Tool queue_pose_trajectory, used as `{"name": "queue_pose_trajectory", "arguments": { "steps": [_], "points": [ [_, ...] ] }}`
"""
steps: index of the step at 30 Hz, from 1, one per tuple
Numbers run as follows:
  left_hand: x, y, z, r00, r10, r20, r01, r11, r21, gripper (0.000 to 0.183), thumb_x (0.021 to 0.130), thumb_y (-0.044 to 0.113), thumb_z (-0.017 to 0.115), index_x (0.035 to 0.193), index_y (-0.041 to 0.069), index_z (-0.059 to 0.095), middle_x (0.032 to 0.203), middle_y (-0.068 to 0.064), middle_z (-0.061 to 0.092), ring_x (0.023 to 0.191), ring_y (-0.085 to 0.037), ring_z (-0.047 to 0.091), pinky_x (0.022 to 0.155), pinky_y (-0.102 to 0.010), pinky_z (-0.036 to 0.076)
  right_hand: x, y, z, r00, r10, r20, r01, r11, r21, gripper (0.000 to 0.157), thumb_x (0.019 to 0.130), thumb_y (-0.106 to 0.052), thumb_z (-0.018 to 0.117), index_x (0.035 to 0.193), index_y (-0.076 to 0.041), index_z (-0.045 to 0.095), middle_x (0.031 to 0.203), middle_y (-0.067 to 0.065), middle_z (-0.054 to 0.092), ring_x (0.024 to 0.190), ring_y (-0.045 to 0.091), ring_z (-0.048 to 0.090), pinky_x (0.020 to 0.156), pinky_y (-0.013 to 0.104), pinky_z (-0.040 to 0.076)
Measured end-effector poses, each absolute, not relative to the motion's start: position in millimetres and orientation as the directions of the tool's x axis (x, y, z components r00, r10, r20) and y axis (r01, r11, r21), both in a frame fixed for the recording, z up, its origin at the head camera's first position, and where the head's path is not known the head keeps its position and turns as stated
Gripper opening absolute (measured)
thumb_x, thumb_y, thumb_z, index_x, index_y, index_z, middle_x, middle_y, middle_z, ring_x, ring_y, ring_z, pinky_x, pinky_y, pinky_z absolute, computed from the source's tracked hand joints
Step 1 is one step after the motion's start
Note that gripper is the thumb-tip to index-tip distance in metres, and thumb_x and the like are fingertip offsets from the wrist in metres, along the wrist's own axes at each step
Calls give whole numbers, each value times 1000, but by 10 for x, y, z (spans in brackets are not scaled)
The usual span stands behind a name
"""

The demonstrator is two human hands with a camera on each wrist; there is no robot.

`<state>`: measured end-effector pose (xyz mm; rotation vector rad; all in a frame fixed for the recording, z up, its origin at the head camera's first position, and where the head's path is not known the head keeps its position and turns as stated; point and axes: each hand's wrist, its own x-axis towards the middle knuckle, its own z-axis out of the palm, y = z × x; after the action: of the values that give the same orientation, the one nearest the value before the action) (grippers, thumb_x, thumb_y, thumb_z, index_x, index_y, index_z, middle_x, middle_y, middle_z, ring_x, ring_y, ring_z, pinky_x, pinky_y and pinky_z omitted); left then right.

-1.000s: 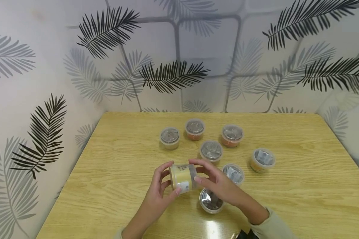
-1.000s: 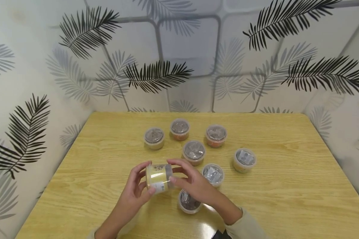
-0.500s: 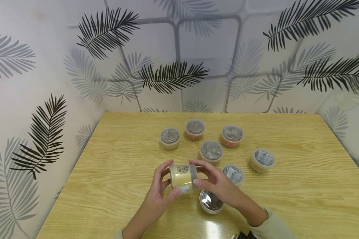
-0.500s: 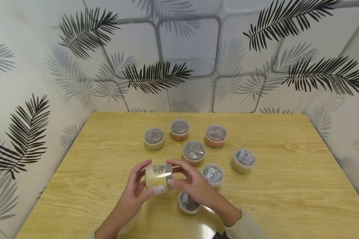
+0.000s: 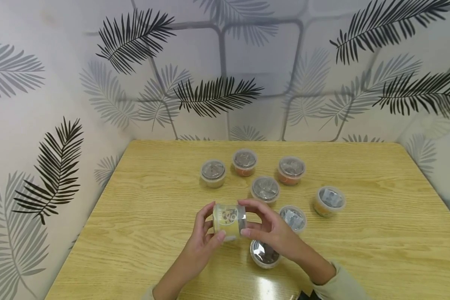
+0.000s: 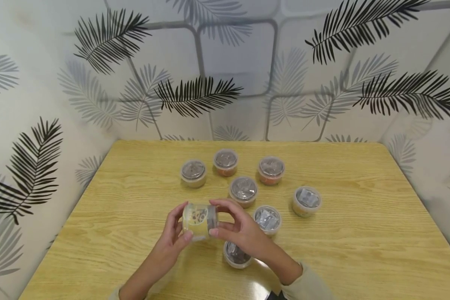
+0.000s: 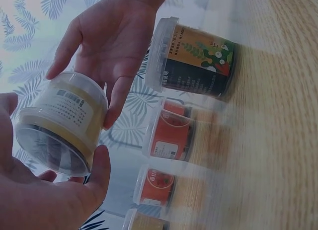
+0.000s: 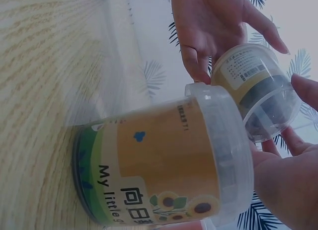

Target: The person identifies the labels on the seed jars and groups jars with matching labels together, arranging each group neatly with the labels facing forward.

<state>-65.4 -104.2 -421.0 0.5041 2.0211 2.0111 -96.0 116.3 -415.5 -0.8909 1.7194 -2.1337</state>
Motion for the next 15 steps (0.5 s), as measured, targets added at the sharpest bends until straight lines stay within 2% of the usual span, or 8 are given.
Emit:
{"name": "queue_pose_trajectory", "arguments": {
  "steps": [5, 9, 15],
  "points": [
    [-658, -1048, -4218, -911, 398, 105, 104, -23, 994, 60, 98, 13, 46, 145, 17, 10, 145, -7, 10, 122, -30, 31, 93, -31, 44, -964, 1168, -4162, -774, -567, 280, -159, -255, -954, 58, 87, 5, 60, 138, 0, 34, 142, 15, 27, 130, 30, 31, 100, 39, 38],
    [-658, -1052, -4217, -912, 378, 159, 166, -16, 986, 63, 95, 10, 52, 144, 10, 13, 144, -9, 13, 122, -32, 33, 93, -32, 43, -966, 1190, -4151, -769, -593, 237, -162, -179, -970, 51, 93, 0, 53, 140, -4, 33, 144, 14, 27, 130, 30, 31, 102, 37, 37],
    [-650, -1059, -4206, -897, 376, 231, 256, 16, 967, 69, 90, 9, 61, 144, 17, 19, 145, -7, 20, 123, -30, 33, 95, -31, 42, -963, 1229, -4110, -774, -622, 119, -149, -4, -989, 42, 100, -16, 41, 142, -14, 35, 145, 6, 33, 133, 25, 28, 105, 44, 30]
  ]
}}
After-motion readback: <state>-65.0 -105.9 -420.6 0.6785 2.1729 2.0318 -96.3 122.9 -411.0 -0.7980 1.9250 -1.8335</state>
